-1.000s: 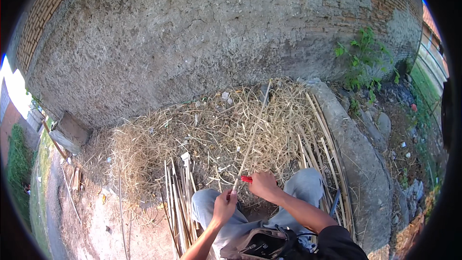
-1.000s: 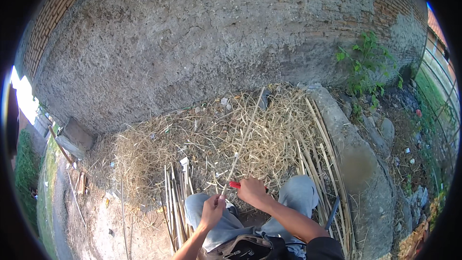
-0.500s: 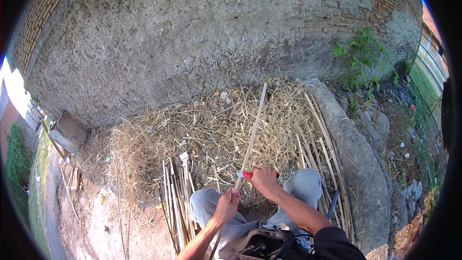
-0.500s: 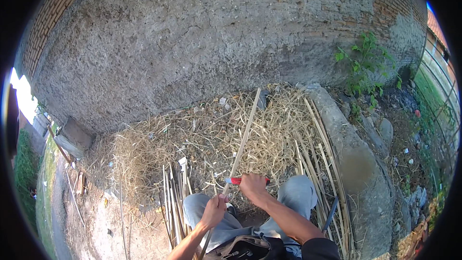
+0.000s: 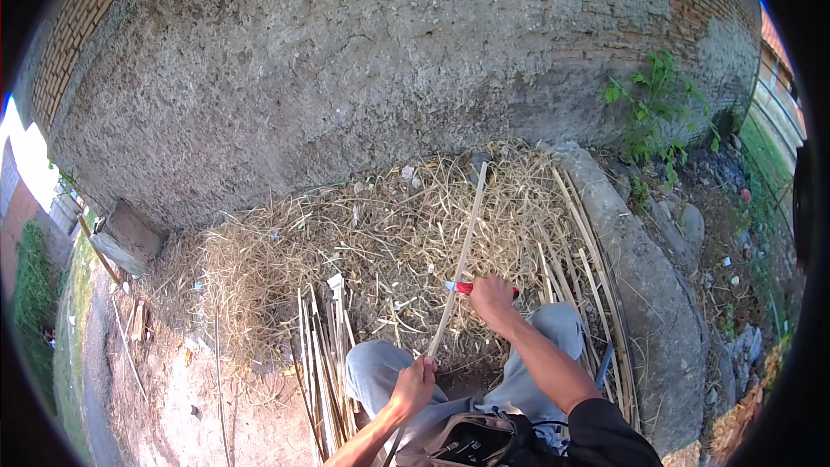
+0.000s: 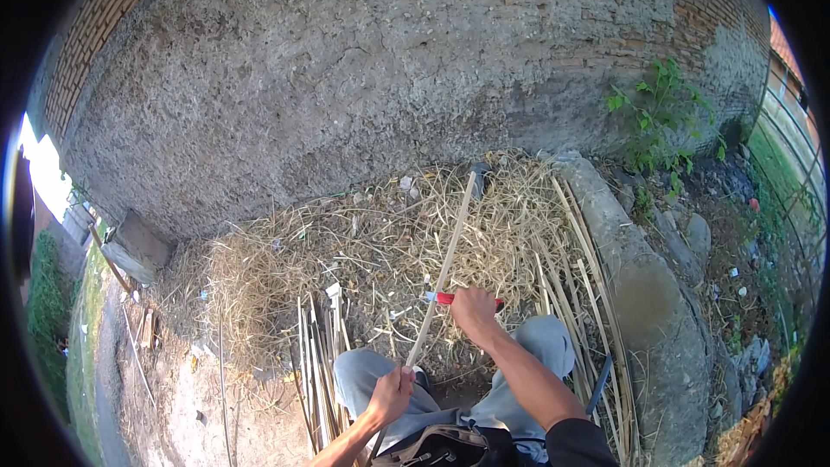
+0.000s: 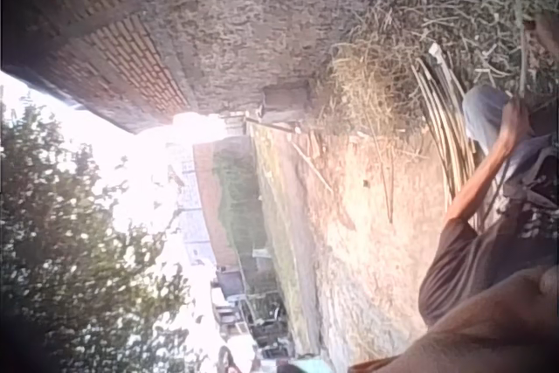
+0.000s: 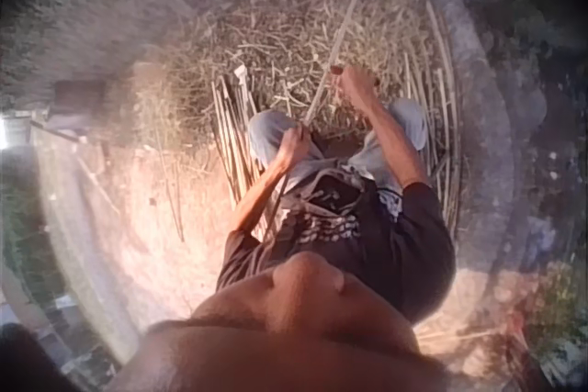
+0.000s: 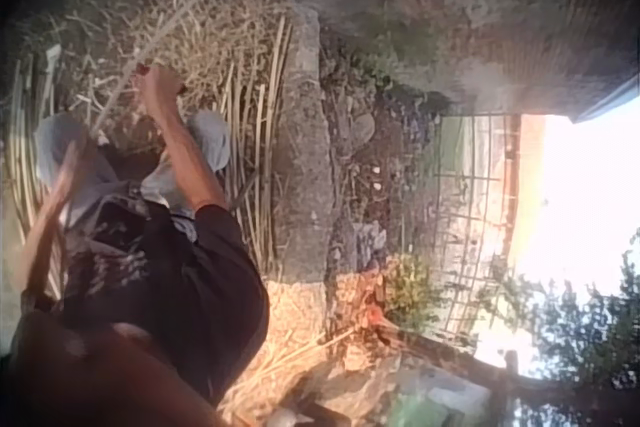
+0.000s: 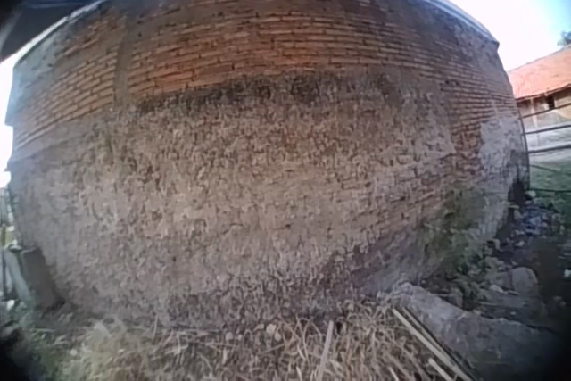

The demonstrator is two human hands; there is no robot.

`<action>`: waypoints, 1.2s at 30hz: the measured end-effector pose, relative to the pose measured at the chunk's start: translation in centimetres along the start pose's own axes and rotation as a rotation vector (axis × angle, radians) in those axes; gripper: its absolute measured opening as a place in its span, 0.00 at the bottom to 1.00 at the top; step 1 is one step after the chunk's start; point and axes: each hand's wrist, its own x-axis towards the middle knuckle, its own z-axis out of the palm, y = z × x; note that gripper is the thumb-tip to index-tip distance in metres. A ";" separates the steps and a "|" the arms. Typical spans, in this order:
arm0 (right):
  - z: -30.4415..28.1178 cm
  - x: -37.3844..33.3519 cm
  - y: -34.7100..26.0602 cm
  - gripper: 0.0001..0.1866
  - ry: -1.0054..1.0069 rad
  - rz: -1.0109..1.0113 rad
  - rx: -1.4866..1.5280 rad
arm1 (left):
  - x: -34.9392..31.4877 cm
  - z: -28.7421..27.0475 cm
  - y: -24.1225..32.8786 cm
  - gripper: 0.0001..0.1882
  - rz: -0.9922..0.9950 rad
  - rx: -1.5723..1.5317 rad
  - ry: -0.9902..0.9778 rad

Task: The person holds a bamboo stick and uses a small knife to shave off layers from the end of the stick. The person repeatedly scrapes the wood to taper and sharpen the tip.

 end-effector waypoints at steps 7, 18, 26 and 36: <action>-2.1 2.3 0.7 0.07 0.096 0.085 0.051 | -4.0 -2.1 0.5 0.20 -0.030 0.100 -0.055; -4.5 5.9 1.3 0.08 0.129 0.093 0.026 | -10.0 -4.1 -5.2 0.11 0.216 0.226 0.051; -4.7 7.9 3.6 0.09 0.160 0.142 0.046 | -14.9 -6.2 -2.4 0.07 0.004 0.157 -0.034; -1.9 8.6 3.1 0.13 0.075 0.110 -0.041 | -19.6 -5.7 -6.0 0.09 -0.048 0.095 0.000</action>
